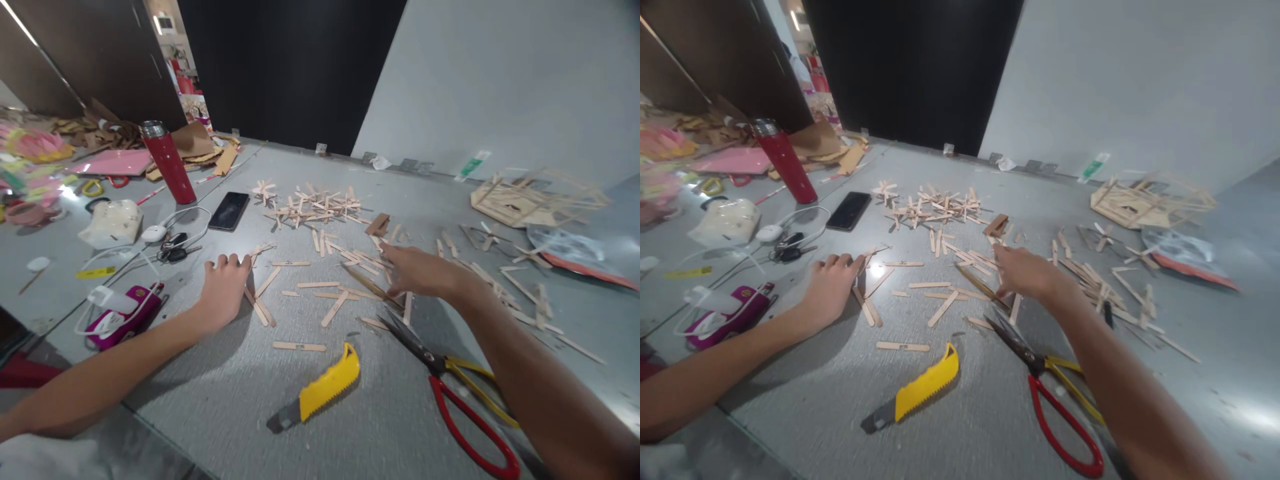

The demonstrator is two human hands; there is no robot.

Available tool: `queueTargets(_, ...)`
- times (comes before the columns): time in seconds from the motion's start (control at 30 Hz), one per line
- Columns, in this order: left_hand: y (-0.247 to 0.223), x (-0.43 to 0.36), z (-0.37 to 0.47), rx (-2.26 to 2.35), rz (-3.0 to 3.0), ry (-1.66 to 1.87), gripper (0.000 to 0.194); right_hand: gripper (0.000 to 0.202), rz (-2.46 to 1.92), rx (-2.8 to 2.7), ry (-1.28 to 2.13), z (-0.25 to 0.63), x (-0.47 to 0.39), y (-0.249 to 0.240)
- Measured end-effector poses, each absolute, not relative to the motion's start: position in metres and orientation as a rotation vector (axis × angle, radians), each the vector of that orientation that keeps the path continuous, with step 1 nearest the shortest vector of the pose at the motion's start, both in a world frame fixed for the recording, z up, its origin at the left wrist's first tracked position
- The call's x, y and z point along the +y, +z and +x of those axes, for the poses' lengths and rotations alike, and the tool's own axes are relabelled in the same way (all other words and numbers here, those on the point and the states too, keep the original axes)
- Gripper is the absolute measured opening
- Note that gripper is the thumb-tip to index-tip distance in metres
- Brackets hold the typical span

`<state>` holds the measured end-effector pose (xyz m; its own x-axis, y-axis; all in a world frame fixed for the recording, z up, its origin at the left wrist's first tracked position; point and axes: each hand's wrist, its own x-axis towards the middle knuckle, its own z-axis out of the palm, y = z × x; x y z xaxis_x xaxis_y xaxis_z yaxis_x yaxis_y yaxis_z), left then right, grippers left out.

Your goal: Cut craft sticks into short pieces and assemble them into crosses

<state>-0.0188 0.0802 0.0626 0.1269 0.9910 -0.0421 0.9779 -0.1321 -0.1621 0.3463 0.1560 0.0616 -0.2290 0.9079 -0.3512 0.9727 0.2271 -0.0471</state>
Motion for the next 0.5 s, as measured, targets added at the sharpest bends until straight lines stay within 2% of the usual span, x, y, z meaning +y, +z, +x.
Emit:
queueTargets(0.17,0.0601,0.0846,-0.0213,-1.969,-2.316,0.189,0.032,0.098,1.769,2.222,-0.372,0.3428,0.1563,0.063)
queueTargets(0.37,0.054,0.0882,-0.0234,-1.973,-2.338,0.134,0.028,0.078,1.75,2.228,-0.351,0.3425,0.158,0.0635)
queueTargets(0.5,0.0544,0.0876,-0.0229,-2.002,-2.324,0.081,0.027,0.073,1.735,2.239,-0.339,0.345,0.1587,0.0614)
